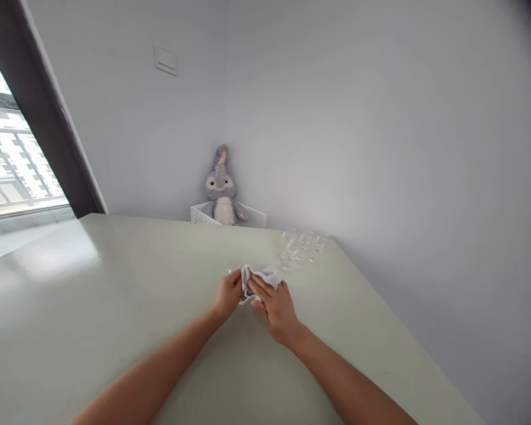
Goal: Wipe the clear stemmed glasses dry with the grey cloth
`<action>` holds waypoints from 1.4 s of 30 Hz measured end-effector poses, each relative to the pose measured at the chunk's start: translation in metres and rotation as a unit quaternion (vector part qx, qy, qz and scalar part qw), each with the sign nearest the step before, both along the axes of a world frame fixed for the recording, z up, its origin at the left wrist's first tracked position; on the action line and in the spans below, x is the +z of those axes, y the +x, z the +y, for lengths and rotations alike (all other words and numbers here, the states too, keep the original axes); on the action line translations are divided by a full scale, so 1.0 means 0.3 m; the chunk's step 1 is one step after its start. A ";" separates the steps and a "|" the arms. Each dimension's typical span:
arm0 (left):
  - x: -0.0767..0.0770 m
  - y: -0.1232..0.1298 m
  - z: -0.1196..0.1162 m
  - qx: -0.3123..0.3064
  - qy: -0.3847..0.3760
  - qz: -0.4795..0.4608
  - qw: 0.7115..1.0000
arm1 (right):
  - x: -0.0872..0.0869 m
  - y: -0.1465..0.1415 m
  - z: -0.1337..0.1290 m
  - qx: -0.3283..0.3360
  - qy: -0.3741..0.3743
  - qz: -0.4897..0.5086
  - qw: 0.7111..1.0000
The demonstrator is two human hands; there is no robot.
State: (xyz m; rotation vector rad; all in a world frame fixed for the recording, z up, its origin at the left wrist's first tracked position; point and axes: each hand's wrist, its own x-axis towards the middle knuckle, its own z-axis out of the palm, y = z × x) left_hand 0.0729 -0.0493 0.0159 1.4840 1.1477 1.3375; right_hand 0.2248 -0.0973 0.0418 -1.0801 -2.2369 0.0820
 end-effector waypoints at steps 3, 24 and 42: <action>0.004 0.020 -0.026 -0.046 0.051 0.005 0.998 | -0.014 0.019 0.043 0.004 -0.118 0.174 0.978; 0.018 -0.030 -0.033 -0.091 0.523 0.337 0.777 | -0.037 -0.002 0.061 0.087 -0.504 0.689 0.514; 0.035 0.066 -0.085 -0.224 0.042 -0.115 0.967 | 0.001 0.035 0.047 -0.031 -0.216 0.380 0.899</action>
